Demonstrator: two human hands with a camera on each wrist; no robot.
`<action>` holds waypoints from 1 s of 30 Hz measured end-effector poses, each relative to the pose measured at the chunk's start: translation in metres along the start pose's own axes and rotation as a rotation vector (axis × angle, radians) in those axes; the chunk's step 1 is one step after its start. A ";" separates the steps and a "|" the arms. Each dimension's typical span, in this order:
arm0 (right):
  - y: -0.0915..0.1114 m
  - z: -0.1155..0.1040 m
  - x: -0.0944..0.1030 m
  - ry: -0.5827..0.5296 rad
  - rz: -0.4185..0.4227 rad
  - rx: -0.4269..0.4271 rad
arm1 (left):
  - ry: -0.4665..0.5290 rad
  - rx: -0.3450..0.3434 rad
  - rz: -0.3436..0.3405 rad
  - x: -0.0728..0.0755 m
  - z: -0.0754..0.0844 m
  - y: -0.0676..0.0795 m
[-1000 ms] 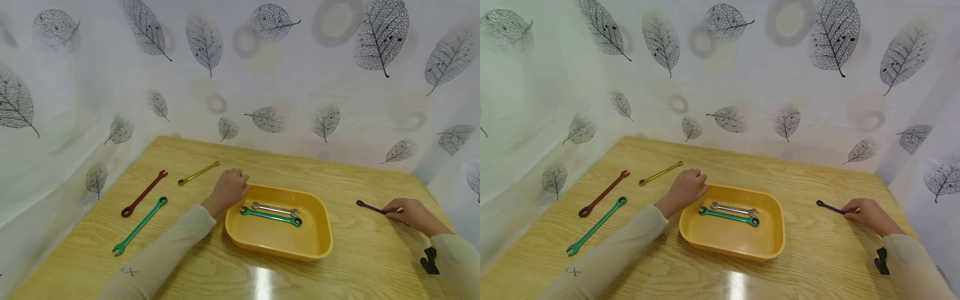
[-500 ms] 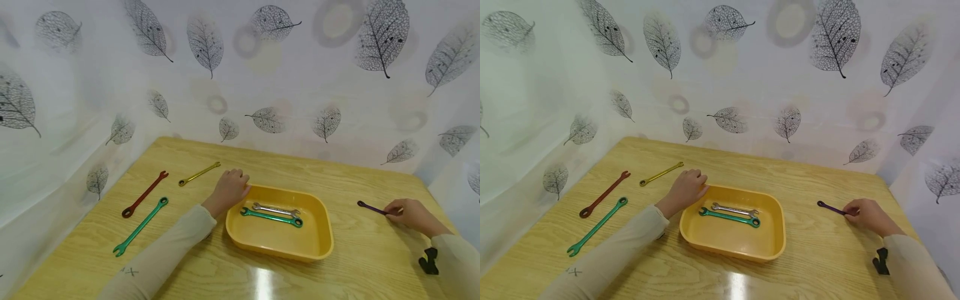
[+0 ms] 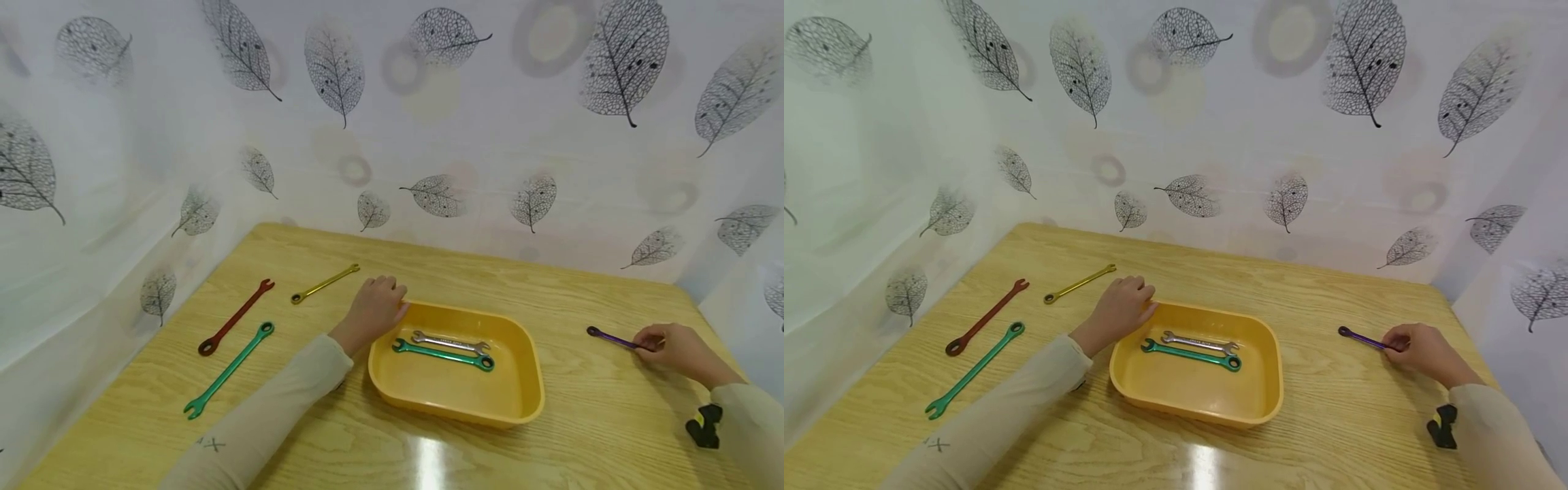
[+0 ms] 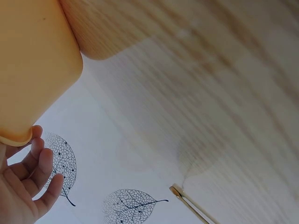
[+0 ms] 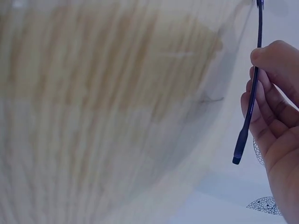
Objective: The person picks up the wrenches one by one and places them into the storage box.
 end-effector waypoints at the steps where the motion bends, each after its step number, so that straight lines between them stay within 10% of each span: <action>1: 0.000 0.000 0.000 0.000 -0.002 -0.003 | 0.001 0.000 -0.002 0.000 0.000 0.000; 30: -0.003 -0.051 0.042 -0.048 0.127 0.041 | -0.008 0.006 -0.004 -0.003 0.000 0.000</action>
Point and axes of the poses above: each hand's wrist, its own y-axis away from the middle knuckle, its own x-axis out of the back of the hand, z = x × y, the point moved 2 cm from there along -y, towards the middle knuckle, and after that the axes turned 14 degrees about -x, right-handed, at the moved point
